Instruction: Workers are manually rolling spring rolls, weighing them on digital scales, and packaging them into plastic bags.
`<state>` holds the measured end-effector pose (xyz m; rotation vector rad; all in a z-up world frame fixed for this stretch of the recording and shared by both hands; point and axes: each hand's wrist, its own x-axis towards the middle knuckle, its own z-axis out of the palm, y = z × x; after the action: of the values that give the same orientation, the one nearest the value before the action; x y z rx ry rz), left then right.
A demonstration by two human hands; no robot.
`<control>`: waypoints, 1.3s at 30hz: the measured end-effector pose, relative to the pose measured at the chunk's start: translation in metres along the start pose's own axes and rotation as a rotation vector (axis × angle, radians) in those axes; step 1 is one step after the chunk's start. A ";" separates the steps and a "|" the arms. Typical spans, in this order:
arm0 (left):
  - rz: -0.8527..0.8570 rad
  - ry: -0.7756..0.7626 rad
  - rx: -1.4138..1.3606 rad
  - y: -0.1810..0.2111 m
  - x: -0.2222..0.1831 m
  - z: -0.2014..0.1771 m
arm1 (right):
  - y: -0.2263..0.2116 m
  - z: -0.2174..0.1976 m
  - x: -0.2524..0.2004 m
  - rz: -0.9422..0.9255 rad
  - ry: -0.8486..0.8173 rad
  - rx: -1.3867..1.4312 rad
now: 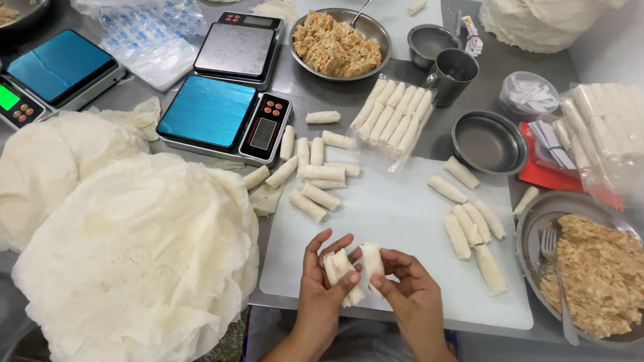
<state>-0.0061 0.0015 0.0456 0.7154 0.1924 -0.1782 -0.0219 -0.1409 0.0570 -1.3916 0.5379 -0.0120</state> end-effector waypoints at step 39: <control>-0.088 -0.014 0.226 0.026 0.015 0.012 | -0.003 -0.007 0.008 -0.232 -0.115 -0.040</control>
<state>0.0161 0.0112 0.0670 0.9308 0.1923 -0.2923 -0.0169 -0.1507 0.0568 -1.4782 0.2811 -0.1086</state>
